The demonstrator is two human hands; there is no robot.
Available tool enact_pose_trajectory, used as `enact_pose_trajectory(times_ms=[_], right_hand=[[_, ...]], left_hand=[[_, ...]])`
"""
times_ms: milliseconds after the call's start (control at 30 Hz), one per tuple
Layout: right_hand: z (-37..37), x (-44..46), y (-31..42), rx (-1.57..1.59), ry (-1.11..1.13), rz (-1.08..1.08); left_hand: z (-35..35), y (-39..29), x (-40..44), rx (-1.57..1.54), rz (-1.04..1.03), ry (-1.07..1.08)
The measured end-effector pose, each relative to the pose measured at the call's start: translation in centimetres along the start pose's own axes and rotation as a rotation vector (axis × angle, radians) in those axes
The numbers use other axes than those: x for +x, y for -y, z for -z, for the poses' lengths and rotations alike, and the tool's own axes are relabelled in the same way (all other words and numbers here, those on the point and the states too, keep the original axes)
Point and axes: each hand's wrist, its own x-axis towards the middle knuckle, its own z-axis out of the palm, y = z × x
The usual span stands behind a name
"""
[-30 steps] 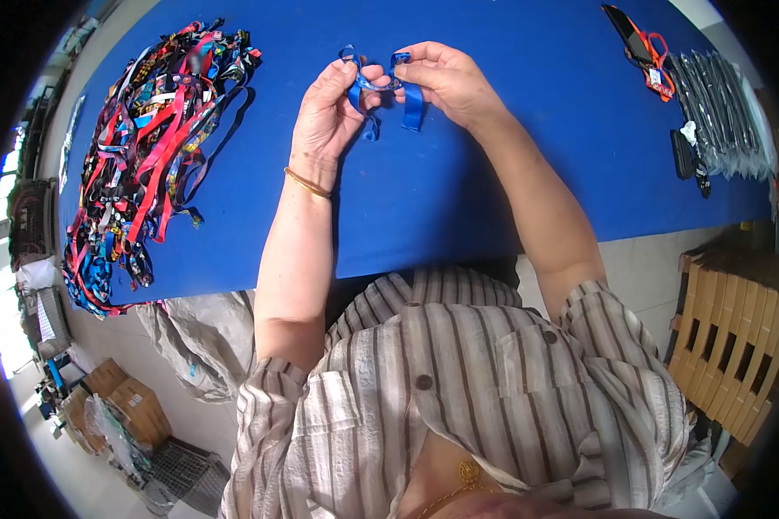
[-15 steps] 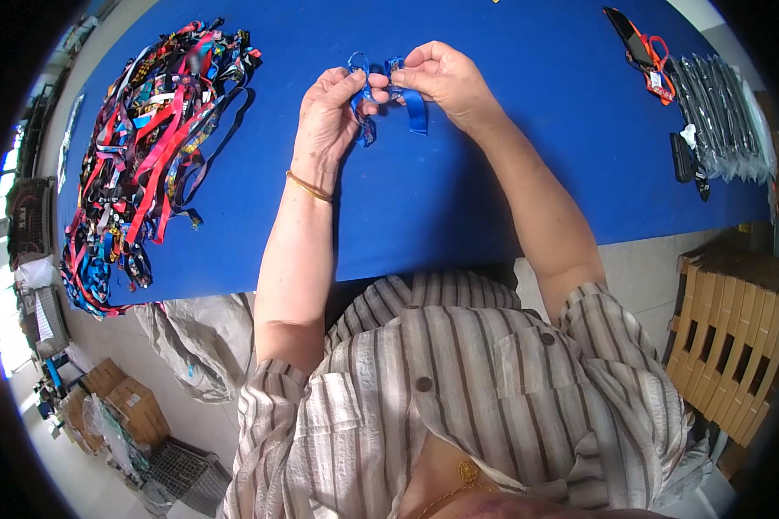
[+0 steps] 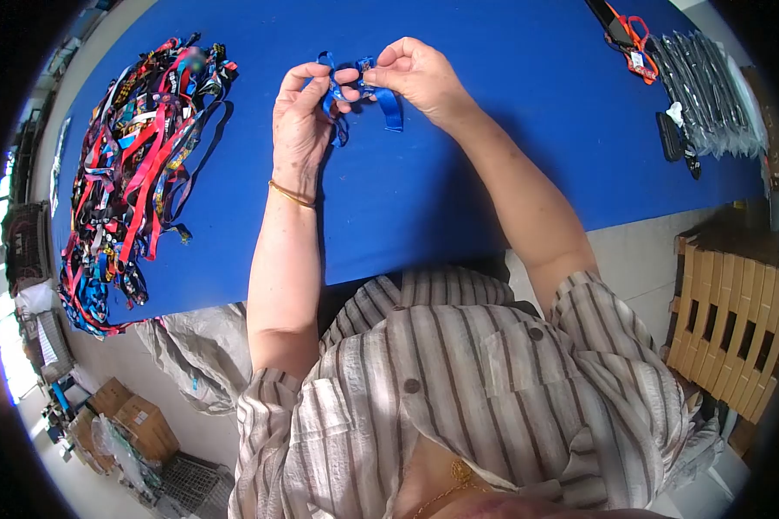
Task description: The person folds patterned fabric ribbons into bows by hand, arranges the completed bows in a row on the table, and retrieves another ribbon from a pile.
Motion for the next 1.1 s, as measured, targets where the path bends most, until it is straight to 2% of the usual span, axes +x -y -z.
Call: enact_pose_trajectory(times_ms=[333,633,833,933,1033,1100], right_hand=[[0.1,0.3,0.2,-0.064,0.083,0.091],[0.3,-0.5,1.8,-0.199,0.108,0.079],[0.3,-0.3,0.7,-0.312,0.109,0.177],[-0.3,-0.3,0.5,-0.23,0.111,0.17],[-0.1,-0.6,1.0,-0.172,0.258,0.03],[0.0,-0.6,1.8,-0.173,0.279,-0.027]], left_hand=[[-1.3,-0.4,-0.5,0.18,0.064,0.03],[-1.7,-0.4,-0.9,0.429,0.121,0.092],[-2.1,0.4,-0.8,0.557,0.059,-0.013],[-1.8,0.3,-0.7,0.387,-0.009,-0.009],[-2.0,0.0,-0.6,0.289,-0.035,-0.065],[-1.3,-0.2,-0.4,0.277,-0.042,-0.097]])
